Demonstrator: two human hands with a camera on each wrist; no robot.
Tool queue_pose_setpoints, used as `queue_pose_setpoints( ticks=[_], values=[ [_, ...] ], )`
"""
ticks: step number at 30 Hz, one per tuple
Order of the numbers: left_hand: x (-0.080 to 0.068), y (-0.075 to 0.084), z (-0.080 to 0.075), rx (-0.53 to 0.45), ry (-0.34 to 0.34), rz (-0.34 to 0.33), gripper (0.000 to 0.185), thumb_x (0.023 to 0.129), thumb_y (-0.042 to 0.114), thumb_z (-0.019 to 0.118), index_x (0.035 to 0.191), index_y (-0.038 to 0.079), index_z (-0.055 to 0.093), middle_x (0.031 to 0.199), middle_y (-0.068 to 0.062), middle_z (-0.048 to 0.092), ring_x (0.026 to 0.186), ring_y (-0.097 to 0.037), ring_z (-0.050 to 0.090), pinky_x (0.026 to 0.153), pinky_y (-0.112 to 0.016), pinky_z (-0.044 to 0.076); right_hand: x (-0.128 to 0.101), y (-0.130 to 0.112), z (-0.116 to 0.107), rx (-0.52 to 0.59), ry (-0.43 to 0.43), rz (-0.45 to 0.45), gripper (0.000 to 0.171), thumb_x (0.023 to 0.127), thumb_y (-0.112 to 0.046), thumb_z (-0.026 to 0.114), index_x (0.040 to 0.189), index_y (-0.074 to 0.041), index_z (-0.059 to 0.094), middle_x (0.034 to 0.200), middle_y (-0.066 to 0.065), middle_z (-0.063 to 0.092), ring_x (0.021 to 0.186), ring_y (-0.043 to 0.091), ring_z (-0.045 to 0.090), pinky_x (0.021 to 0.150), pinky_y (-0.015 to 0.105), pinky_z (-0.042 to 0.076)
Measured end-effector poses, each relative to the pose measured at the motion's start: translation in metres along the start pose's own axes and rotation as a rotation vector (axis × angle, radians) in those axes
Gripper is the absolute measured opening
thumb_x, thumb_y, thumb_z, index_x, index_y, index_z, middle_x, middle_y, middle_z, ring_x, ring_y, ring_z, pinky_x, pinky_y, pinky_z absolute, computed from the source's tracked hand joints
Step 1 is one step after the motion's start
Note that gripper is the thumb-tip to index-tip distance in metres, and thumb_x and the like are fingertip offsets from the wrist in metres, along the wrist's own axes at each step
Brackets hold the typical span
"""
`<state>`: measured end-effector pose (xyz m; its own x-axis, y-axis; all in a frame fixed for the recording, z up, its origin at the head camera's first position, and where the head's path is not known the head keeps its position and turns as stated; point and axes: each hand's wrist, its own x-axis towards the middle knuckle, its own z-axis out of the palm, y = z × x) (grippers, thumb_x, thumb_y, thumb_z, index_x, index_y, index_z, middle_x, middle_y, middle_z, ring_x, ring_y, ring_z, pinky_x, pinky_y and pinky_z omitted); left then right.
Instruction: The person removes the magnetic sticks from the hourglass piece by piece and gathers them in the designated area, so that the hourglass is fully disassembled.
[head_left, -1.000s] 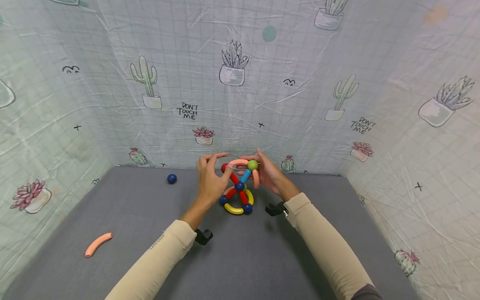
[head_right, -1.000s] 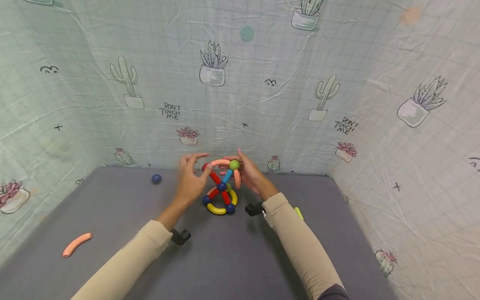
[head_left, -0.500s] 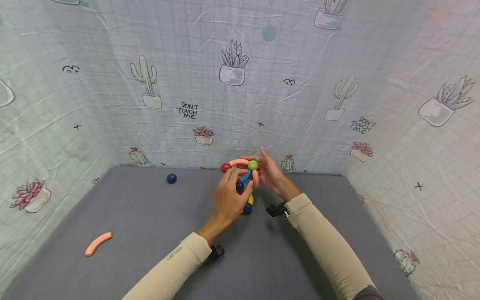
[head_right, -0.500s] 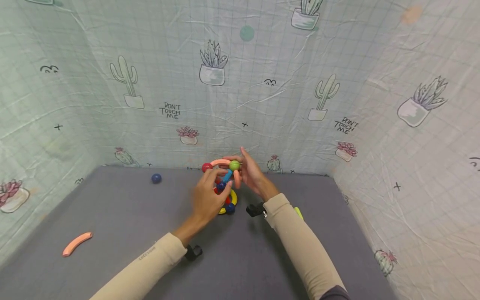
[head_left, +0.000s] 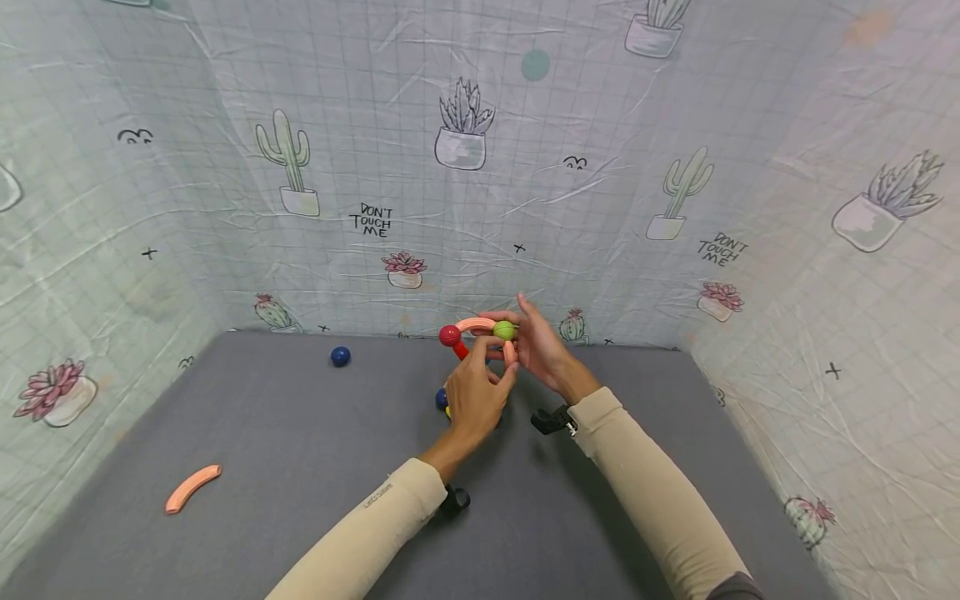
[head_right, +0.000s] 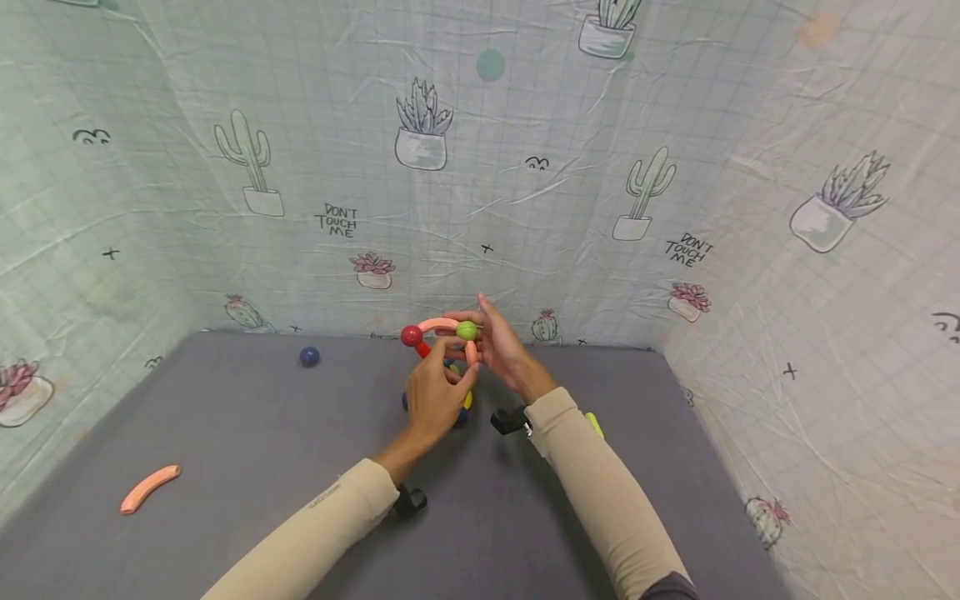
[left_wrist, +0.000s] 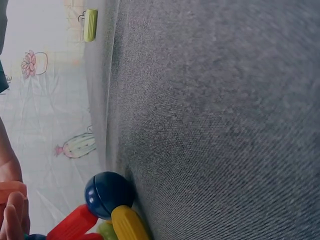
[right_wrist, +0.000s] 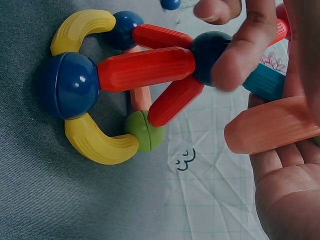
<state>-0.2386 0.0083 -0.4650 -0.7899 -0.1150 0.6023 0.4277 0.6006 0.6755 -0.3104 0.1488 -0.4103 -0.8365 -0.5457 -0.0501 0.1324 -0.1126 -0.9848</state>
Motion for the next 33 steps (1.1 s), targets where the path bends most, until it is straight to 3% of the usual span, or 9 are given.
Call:
queue_pose_setpoints(
  ticks=[6, 12, 16, 21, 25, 33],
  values=[
    [0.002, -0.001, 0.000, -0.022, -0.003, -0.004, 0.039, 0.091, 0.024, 0.079, 0.127, 0.017, 0.066, 0.079, -0.009, 0.071, 0.058, -0.012, 0.060, 0.054, -0.027, 0.046, 0.001, 0.000, 0.001, -0.025, 0.014, -0.008, 0.080, 0.111, -0.067, 0.020, 0.157, -0.007, 0.049, 0.156, 0.015, 0.058, 0.129, 0.023, 0.069, 0.114, 0.045, 0.052],
    [-0.002, -0.003, -0.003, -0.045, -0.079, -0.007, 0.038, 0.089, 0.023, 0.073, 0.127, 0.019, 0.067, 0.090, -0.005, 0.072, 0.065, -0.010, 0.059, 0.059, -0.027, 0.048, 0.000, 0.000, 0.002, -0.028, 0.001, -0.014, 0.084, 0.111, -0.067, 0.021, 0.162, -0.003, 0.041, 0.157, 0.019, 0.056, 0.147, 0.041, 0.053, 0.114, 0.047, 0.052],
    [-0.007, -0.002, -0.009, -0.083, -0.126, -0.016, 0.041, 0.088, 0.021, 0.072, 0.128, 0.020, 0.067, 0.096, 0.000, 0.072, 0.073, -0.010, 0.063, 0.066, -0.027, 0.052, 0.000, 0.000, 0.004, -0.023, 0.007, -0.007, 0.084, 0.111, -0.068, 0.023, 0.162, -0.003, 0.041, 0.157, 0.018, 0.056, 0.144, 0.039, 0.057, 0.113, 0.047, 0.053],
    [-0.012, 0.001, -0.024, -0.140, -0.167, -0.037, 0.037, 0.090, 0.021, 0.074, 0.127, 0.021, 0.067, 0.096, 0.005, 0.070, 0.077, -0.010, 0.066, 0.069, -0.027, 0.054, -0.001, 0.000, 0.004, -0.013, 0.030, 0.000, 0.084, 0.109, -0.070, 0.026, 0.159, -0.006, 0.046, 0.150, 0.016, 0.063, 0.143, 0.042, 0.057, 0.108, 0.042, 0.055],
    [-0.018, -0.004, -0.041, -0.153, -0.195, -0.055, 0.036, 0.091, 0.019, 0.077, 0.125, 0.021, 0.067, 0.095, 0.006, 0.070, 0.077, -0.010, 0.066, 0.069, -0.026, 0.054, 0.000, 0.001, 0.004, -0.008, 0.028, -0.007, 0.082, 0.110, -0.068, 0.025, 0.158, -0.006, 0.048, 0.149, 0.017, 0.064, 0.142, 0.046, 0.056, 0.113, 0.048, 0.051],
    [-0.030, -0.031, -0.079, -0.167, -0.216, -0.113, 0.034, 0.093, 0.015, 0.081, 0.123, 0.019, 0.067, 0.095, 0.002, 0.071, 0.079, -0.015, 0.067, 0.074, -0.032, 0.060, 0.002, 0.001, 0.004, 0.002, 0.029, -0.014, 0.081, 0.110, -0.068, 0.027, 0.156, -0.007, 0.051, 0.151, 0.020, 0.062, 0.135, 0.042, 0.064, 0.118, 0.050, 0.048]
  ],
)
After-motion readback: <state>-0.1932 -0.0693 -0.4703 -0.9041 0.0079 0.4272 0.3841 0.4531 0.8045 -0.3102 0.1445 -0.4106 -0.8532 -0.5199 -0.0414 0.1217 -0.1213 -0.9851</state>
